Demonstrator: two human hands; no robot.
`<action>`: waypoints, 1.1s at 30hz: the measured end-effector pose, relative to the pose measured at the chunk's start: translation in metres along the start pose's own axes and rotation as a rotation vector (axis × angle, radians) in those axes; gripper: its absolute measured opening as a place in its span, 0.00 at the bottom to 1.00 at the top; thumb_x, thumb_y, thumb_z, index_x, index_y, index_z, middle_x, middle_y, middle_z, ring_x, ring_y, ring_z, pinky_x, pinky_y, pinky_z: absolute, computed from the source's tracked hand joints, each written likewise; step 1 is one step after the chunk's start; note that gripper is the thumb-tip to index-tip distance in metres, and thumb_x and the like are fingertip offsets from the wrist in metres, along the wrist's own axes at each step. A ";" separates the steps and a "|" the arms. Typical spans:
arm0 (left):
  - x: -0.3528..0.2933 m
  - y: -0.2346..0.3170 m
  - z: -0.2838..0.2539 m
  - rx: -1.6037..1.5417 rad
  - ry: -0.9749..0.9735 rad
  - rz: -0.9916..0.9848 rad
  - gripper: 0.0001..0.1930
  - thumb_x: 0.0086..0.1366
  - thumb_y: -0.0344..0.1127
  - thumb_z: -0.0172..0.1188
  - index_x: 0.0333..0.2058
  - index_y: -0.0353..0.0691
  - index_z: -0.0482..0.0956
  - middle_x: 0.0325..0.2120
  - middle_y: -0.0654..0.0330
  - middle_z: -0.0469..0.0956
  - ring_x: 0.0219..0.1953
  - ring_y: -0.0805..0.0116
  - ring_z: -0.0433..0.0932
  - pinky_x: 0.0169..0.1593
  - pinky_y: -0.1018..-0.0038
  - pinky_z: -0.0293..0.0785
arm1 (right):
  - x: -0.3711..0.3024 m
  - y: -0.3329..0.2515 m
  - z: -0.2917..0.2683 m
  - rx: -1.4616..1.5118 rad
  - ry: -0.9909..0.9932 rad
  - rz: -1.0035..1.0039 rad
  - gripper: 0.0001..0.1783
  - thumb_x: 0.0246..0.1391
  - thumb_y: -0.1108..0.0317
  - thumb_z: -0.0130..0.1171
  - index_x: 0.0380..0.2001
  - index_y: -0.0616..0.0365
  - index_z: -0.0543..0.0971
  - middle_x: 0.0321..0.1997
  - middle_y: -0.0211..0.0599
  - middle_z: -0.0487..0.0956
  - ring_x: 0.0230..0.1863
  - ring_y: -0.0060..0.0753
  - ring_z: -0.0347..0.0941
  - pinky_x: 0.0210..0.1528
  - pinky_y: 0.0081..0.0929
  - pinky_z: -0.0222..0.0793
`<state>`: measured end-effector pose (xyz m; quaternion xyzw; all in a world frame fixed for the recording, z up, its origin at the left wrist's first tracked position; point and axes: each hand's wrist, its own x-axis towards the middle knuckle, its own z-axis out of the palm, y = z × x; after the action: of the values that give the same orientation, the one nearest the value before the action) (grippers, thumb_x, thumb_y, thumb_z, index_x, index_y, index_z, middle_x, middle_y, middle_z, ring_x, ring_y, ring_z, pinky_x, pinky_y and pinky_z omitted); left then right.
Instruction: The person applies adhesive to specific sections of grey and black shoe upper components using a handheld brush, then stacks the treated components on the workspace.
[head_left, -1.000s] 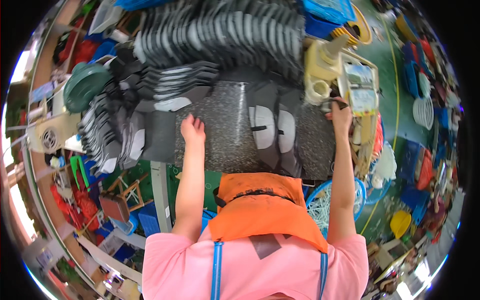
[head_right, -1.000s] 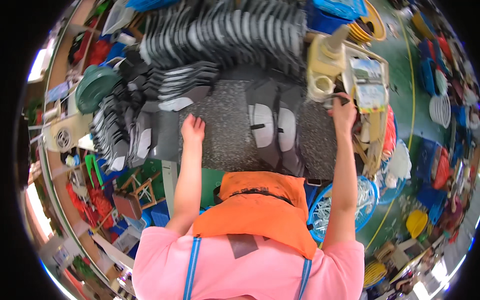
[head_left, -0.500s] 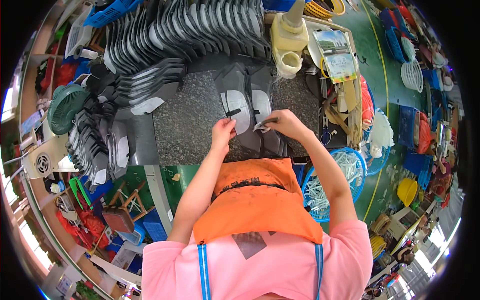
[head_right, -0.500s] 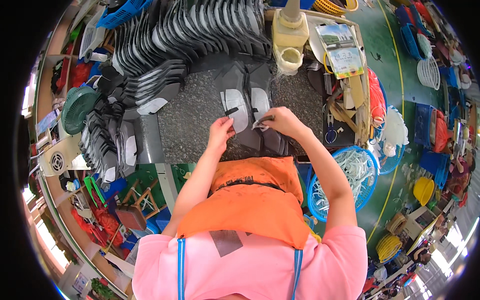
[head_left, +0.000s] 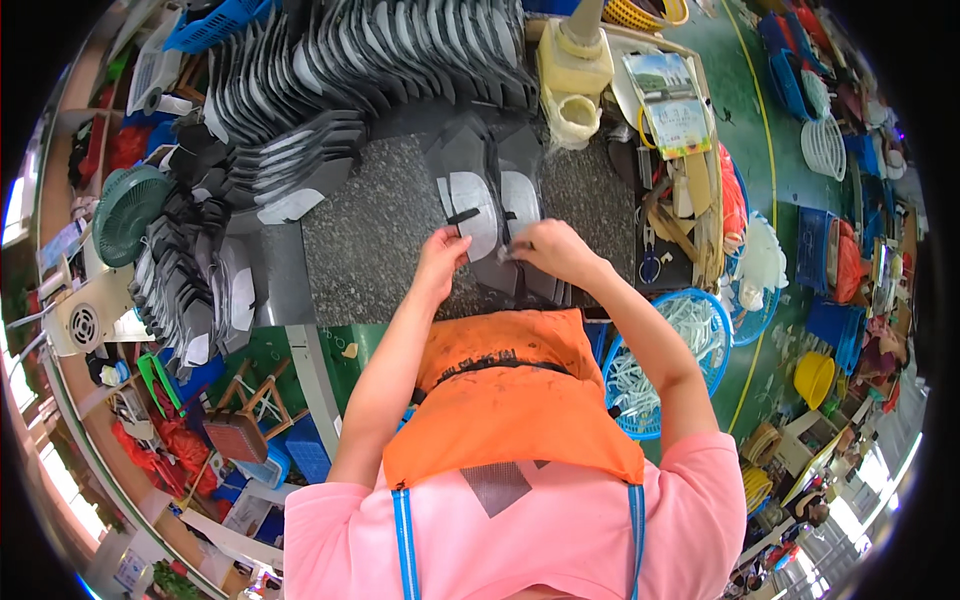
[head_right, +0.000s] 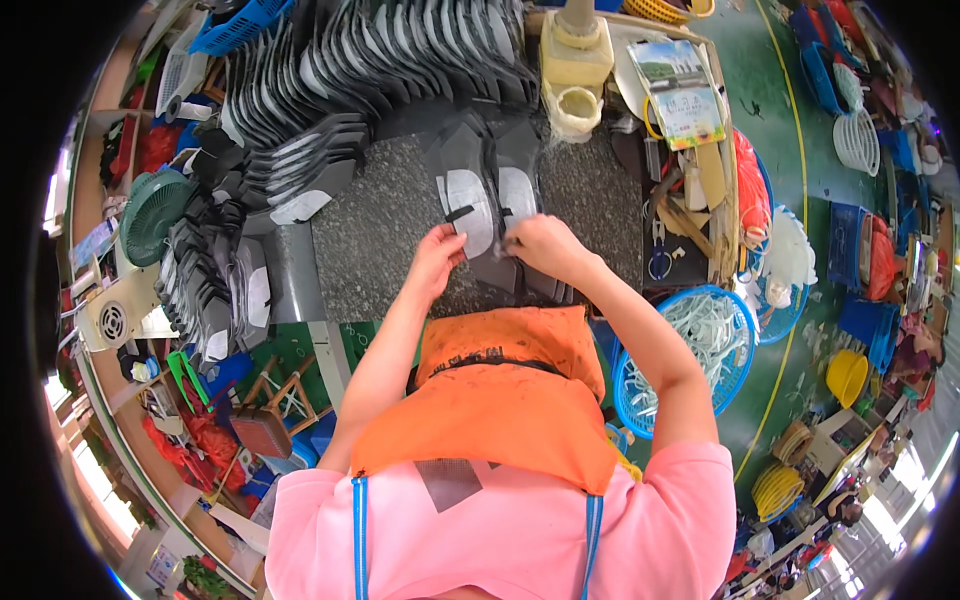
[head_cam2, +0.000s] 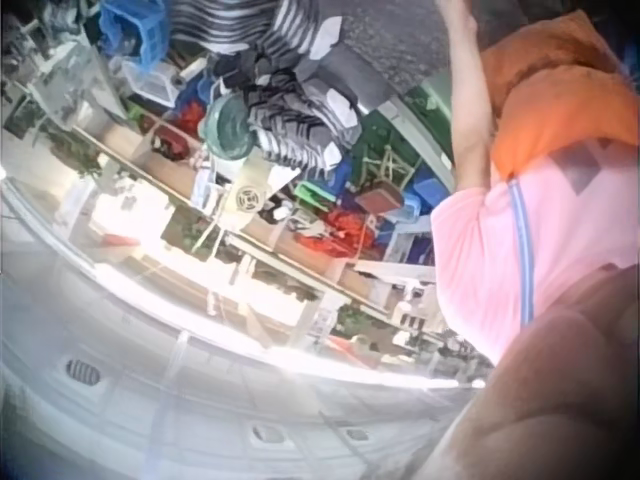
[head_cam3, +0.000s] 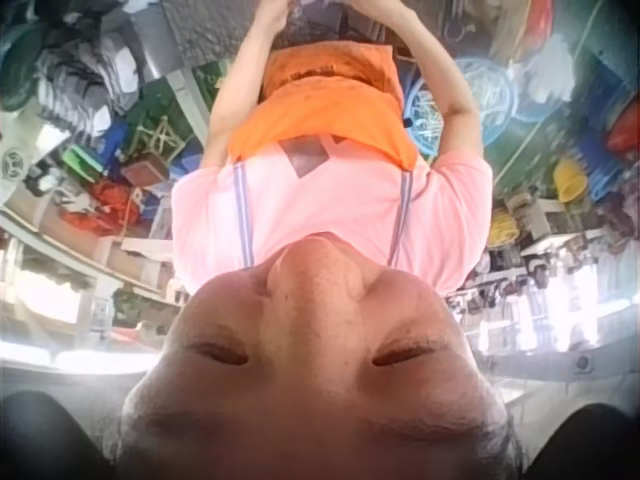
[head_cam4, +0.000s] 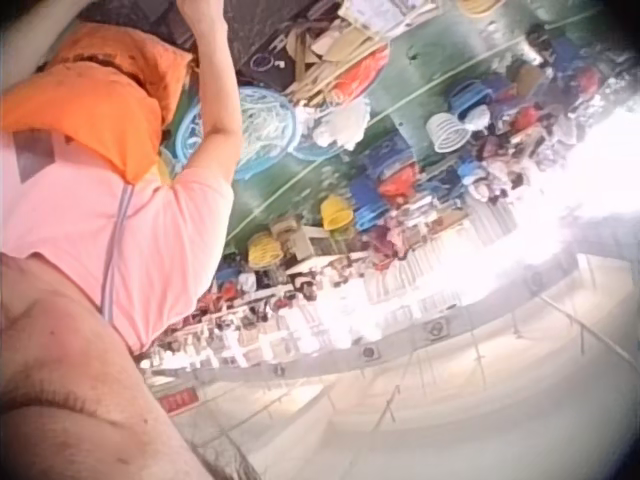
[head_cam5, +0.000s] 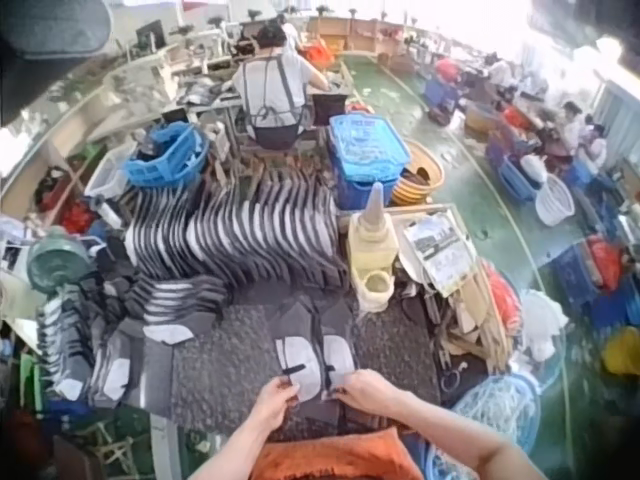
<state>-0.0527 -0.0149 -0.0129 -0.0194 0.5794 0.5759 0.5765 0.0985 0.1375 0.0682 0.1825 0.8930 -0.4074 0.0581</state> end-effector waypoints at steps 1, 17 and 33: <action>0.002 -0.007 -0.003 0.009 -0.038 0.044 0.07 0.57 0.30 0.56 0.35 0.39 0.71 0.31 0.64 0.75 0.32 0.75 0.73 0.40 0.76 0.70 | 0.014 -0.006 -0.004 0.087 0.135 -0.045 0.08 0.41 0.67 0.57 0.25 0.60 0.78 0.28 0.46 0.75 0.32 0.49 0.72 0.34 0.38 0.67; -0.001 0.027 0.013 0.092 -0.077 -0.049 0.11 0.58 0.33 0.56 0.37 0.34 0.72 0.28 0.65 0.75 0.28 0.78 0.72 0.33 0.79 0.67 | 0.067 0.072 -0.097 -0.318 0.783 0.438 0.12 0.46 0.63 0.54 0.33 0.55 0.77 0.35 0.44 0.75 0.37 0.48 0.71 0.39 0.38 0.66; -0.025 0.077 -0.165 -1.356 0.302 0.553 0.18 0.62 0.34 0.37 0.50 0.36 0.61 0.52 0.52 0.62 0.56 0.55 0.59 0.59 0.57 0.53 | 0.067 0.103 -0.107 -0.224 0.645 0.433 0.16 0.47 0.63 0.54 0.36 0.62 0.76 0.35 0.49 0.77 0.39 0.49 0.72 0.40 0.34 0.66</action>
<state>-0.2033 -0.1187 0.0002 -0.3034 0.1538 0.9217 0.1864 0.0795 0.2984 0.0494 0.4775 0.8451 -0.2077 -0.1211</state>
